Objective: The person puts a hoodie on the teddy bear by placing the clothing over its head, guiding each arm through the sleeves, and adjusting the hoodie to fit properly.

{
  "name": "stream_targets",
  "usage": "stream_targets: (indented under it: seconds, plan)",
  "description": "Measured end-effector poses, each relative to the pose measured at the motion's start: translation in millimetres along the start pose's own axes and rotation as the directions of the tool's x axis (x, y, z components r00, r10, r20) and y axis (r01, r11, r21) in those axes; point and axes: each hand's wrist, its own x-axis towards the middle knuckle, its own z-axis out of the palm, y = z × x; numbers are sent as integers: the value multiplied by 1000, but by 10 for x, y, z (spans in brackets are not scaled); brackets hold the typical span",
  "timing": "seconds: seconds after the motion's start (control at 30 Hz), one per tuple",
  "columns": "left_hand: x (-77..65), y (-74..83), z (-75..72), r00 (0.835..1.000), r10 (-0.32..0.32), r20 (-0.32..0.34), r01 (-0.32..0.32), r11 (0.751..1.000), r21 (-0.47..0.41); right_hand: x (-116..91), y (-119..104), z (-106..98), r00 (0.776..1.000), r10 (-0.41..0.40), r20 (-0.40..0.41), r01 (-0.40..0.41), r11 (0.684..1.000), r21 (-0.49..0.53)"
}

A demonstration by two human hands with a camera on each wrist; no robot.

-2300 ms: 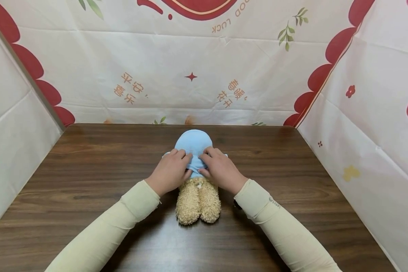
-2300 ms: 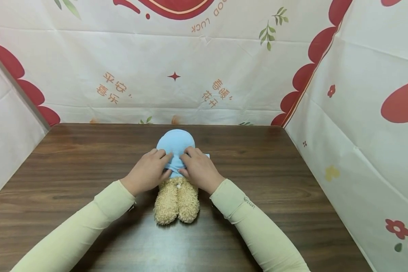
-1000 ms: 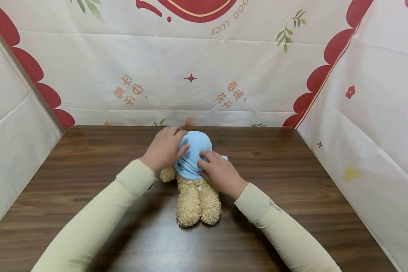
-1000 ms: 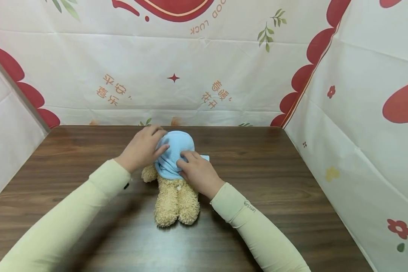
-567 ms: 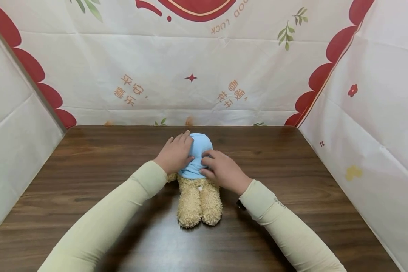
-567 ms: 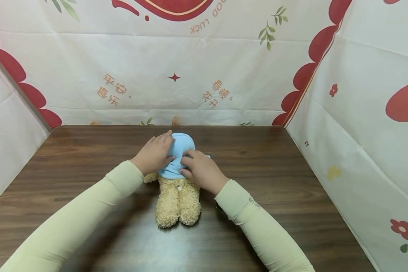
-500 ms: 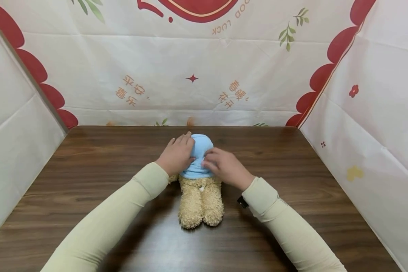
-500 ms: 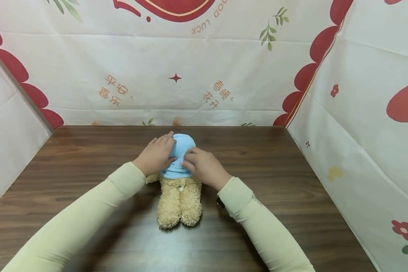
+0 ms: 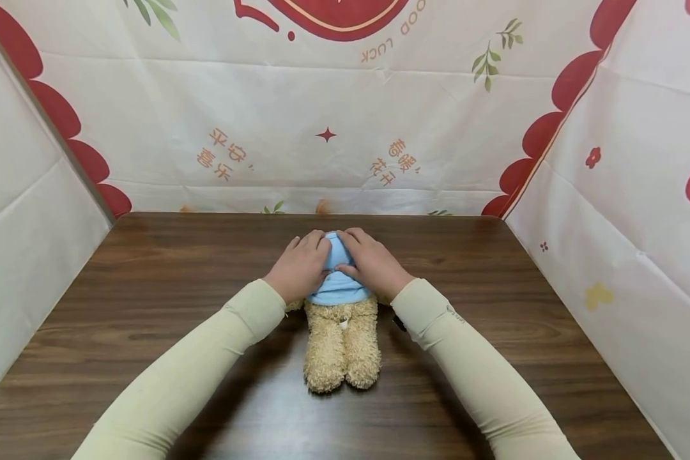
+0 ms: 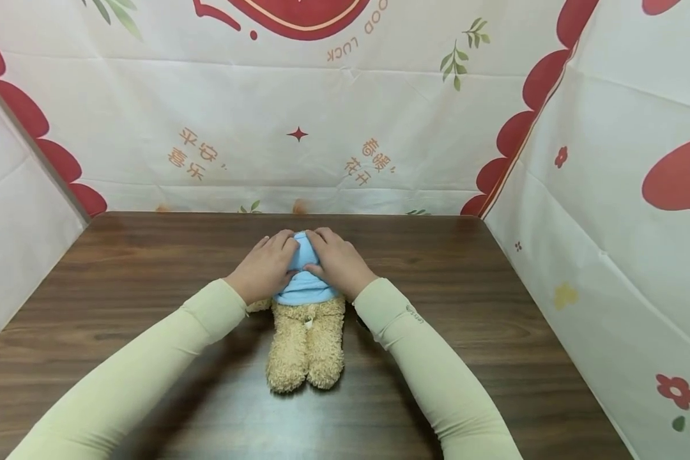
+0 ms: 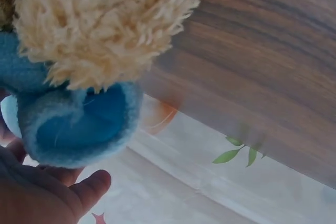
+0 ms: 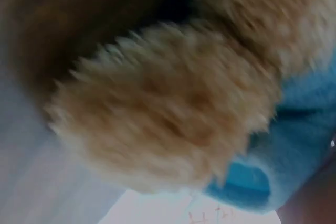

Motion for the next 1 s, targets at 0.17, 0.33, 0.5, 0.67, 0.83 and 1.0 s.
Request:
stream_targets:
  seconds: [0.17, 0.33, 0.5, 0.67, 0.83, 1.0]
  plan:
    - [-23, -28, 19, 998, 26, -66, -27, 999, -21, -35, 1, 94, 991, -39, -131, 25, 994, -104]
    - [-48, -39, 34, 991, 21, -134, -26, 999, -33, -36, -1, 153, 970, -116, -215, 74, 978, -194]
    - [-51, -35, 41, 986, 18, -169, -24, 999, -29, -35, -16, 174, 955, -156, -251, 98, 968, -230]
    - [-51, -18, 50, 978, 24, -205, -22, 1000, 10, -38, -27, 185, 949, -159, -272, 95, 967, -235]
    - [-52, 19, 55, 971, 27, -236, -16, 999, 46, -56, -30, 199, 947, -147, -285, 77, 967, -243]
    - [-48, 44, 55, 970, 5, -244, 0, 1000, 20, -77, -40, 213, 944, -137, -300, 66, 970, -236]
